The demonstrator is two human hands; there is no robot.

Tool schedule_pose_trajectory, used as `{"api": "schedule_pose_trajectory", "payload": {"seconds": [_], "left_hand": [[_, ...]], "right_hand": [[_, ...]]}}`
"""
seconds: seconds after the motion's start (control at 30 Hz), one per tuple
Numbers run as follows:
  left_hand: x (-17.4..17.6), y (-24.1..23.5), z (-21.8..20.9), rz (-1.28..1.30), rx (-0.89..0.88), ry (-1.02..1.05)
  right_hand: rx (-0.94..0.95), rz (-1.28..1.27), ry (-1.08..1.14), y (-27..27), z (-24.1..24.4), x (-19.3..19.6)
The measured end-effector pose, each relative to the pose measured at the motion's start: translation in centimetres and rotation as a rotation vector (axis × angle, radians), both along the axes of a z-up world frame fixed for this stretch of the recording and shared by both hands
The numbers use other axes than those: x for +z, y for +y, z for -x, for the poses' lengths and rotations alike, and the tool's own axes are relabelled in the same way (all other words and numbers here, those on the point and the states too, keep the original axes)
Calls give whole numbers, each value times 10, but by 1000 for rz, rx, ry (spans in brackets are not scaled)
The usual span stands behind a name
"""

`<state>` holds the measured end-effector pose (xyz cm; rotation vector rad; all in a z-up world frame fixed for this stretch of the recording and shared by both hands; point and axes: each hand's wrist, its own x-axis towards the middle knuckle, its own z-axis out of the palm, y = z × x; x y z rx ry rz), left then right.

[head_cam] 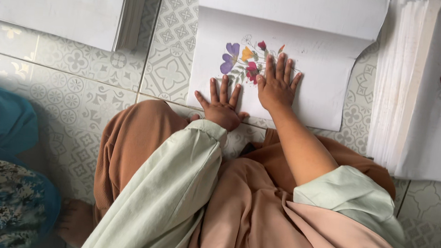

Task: The person sits on a tiled floor and repeatedly folds a sheet of paper with a floral print in half, then unfolds it. This folding and unfolding action is repeated multiple times on the same sheet.

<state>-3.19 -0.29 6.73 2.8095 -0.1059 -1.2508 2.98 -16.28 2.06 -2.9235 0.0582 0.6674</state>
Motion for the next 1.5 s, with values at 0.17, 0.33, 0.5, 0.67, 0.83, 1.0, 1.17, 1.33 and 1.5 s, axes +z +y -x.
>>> {"api": "schedule_pose_trajectory", "payload": {"seconds": [0.17,0.33,0.5,0.67,0.83,1.0,1.17,1.33,1.5], "left_hand": [[-11,0,-2,8,-13,24],[12,1,-15,-11,-13,157],[17,2,-19,-19,-57,194],[2,1,-10,20,-51,121],[-59,-10,-23,117,-60,-353],[-109,-13,-132,300,-93,-913],[-67,-29,-239,299,-53,-575],[-62,-42,-288,299,-80,-600],[-62,-49,-303,324,-53,-604]], "right_hand": [[-39,23,-16,0,-64,-12],[-98,42,55,9,-127,28],[-48,78,127,-8,-179,25],[21,-23,-217,-20,-164,3],[31,-16,-246,-24,-163,-5],[20,-13,-240,-23,-166,-5],[15,-46,-254,-23,-165,-7],[27,-63,-316,-26,-164,-17],[45,-51,-312,-28,-165,-22]]}}
